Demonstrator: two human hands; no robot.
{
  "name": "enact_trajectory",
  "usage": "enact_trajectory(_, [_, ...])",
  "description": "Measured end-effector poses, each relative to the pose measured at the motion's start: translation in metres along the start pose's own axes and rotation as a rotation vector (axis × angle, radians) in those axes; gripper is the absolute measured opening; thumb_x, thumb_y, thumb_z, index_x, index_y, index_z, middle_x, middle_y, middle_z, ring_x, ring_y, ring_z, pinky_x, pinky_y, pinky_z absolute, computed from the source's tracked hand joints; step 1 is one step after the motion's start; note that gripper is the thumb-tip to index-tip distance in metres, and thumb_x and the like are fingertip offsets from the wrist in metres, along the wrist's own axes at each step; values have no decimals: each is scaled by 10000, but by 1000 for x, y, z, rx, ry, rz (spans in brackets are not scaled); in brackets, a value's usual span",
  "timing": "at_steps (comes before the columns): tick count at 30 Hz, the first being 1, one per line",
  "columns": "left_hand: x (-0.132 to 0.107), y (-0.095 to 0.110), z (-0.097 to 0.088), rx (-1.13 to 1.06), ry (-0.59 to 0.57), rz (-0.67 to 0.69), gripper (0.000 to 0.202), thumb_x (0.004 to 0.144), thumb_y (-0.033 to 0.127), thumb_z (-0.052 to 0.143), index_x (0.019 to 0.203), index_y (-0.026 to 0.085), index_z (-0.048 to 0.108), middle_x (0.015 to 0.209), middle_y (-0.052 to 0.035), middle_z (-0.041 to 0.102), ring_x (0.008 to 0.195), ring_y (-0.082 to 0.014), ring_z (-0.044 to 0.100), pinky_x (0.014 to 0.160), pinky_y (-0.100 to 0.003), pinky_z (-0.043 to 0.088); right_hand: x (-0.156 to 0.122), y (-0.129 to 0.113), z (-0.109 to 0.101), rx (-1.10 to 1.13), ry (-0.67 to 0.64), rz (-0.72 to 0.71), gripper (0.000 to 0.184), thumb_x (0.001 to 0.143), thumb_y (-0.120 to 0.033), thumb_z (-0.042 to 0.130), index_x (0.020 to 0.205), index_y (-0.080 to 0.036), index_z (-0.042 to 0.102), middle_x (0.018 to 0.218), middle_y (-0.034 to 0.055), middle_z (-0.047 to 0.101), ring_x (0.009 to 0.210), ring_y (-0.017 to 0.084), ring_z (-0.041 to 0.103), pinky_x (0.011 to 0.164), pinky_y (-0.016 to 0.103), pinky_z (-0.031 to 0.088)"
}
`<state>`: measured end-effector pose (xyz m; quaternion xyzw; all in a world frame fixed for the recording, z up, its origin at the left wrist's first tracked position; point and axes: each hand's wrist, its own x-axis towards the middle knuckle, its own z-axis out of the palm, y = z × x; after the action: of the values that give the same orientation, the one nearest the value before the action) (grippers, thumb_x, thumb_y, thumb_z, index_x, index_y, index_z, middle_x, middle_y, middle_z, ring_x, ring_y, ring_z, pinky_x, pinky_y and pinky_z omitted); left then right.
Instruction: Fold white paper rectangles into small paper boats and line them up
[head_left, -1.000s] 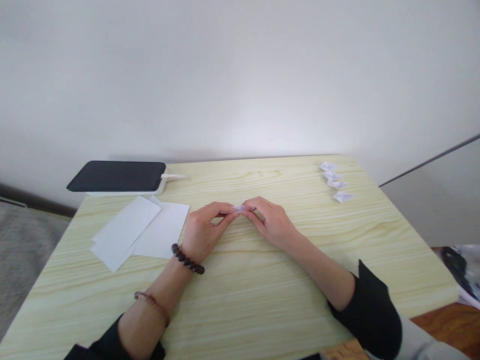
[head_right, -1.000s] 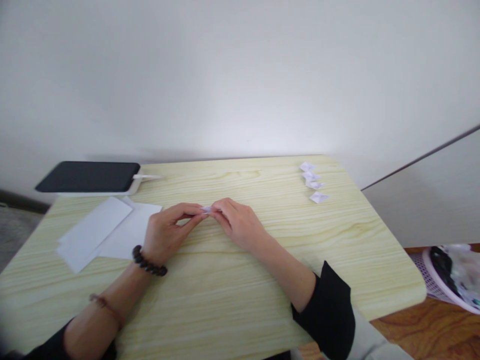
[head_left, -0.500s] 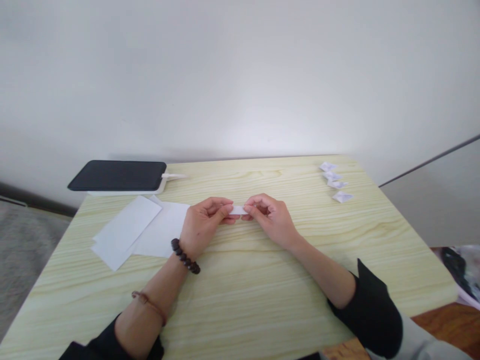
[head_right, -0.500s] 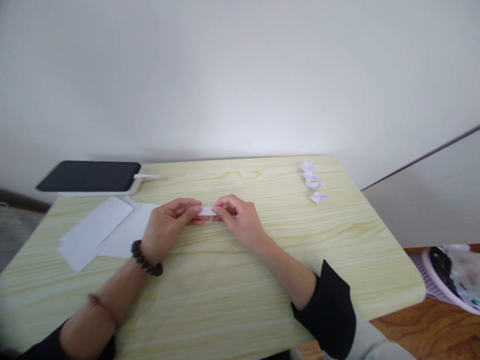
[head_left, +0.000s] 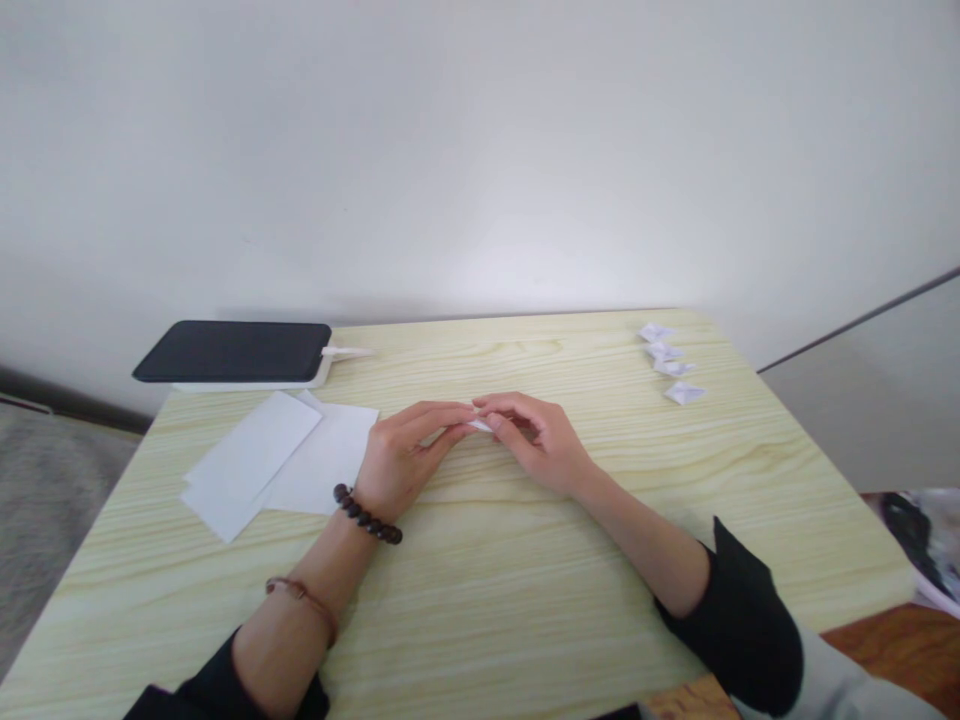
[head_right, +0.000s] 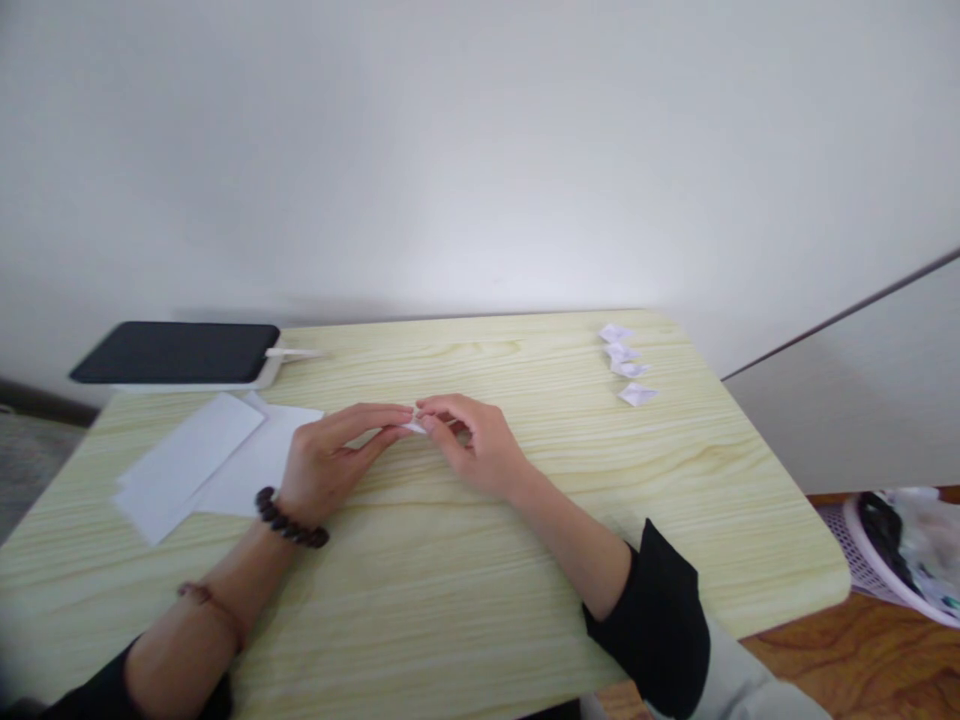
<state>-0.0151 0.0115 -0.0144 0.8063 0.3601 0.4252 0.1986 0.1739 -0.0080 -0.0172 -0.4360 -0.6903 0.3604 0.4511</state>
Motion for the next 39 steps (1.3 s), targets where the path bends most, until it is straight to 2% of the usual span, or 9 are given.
enact_trajectory(2, [-1, 0, 1, 12, -1, -1, 120, 853, 264, 605, 910, 218, 700, 910, -21, 739, 829, -146, 689, 784, -263, 557, -1, -1, -1, -130, -16, -147, 164, 879, -241, 524, 992, -197, 635, 1057, 77, 690, 920, 158, 658, 770, 284, 549])
enact_trajectory(6, [-1, 1, 1, 30, 5, 34, 111, 845, 237, 608, 907, 206, 694, 887, -23, 738, 808, -143, 687, 762, -249, 552, -1, 1, -3, -291, 13, -317, 154, 883, -208, 523, 997, -205, 625, 954, 55, 699, 872, 144, 653, 804, 284, 540])
enact_trajectory(18, [1, 5, 0, 72, -7, 161, 96, 816, 146, 609, 881, 182, 670, 835, -16, 725, 780, -127, 671, 745, -233, 534, -2, 3, -5, -509, 12, -462, 105, 899, -201, 521, 945, -193, 615, 904, 46, 696, 816, 133, 646, 738, 245, 511])
enact_trajectory(24, [1, 7, 3, 179, 39, 171, 72, 810, 154, 599, 803, 179, 665, 764, -12, 723, 728, -140, 665, 715, -271, 526, -1, -3, -1, -638, -24, -450, 117, 920, -187, 459, 874, -164, 564, 806, 52, 664, 725, 140, 611, 643, 246, 467])
enact_trajectory(27, [1, 8, 3, 177, 53, 140, 77, 821, 178, 593, 794, 185, 665, 751, -9, 724, 717, -139, 666, 718, -271, 526, 0, -4, -1, -596, -36, -412, 109, 924, -190, 445, 888, -170, 546, 822, 48, 649, 730, 135, 595, 636, 241, 453])
enact_trajectory(32, [-1, 5, 3, 79, -21, 18, 120, 857, 234, 571, 867, 185, 681, 837, -21, 737, 769, -139, 680, 719, -240, 538, -1, 3, -4, -437, -15, -311, 73, 917, -217, 478, 899, -186, 541, 821, 30, 617, 739, 120, 574, 673, 230, 457])
enact_trajectory(39, [0, 4, 3, 93, -18, -69, 149, 861, 291, 578, 841, 179, 674, 797, -7, 730, 732, -138, 676, 715, -234, 532, 0, 6, -2, -406, 2, -292, 125, 942, -241, 452, 895, -186, 554, 818, 34, 612, 766, 124, 583, 681, 232, 454])
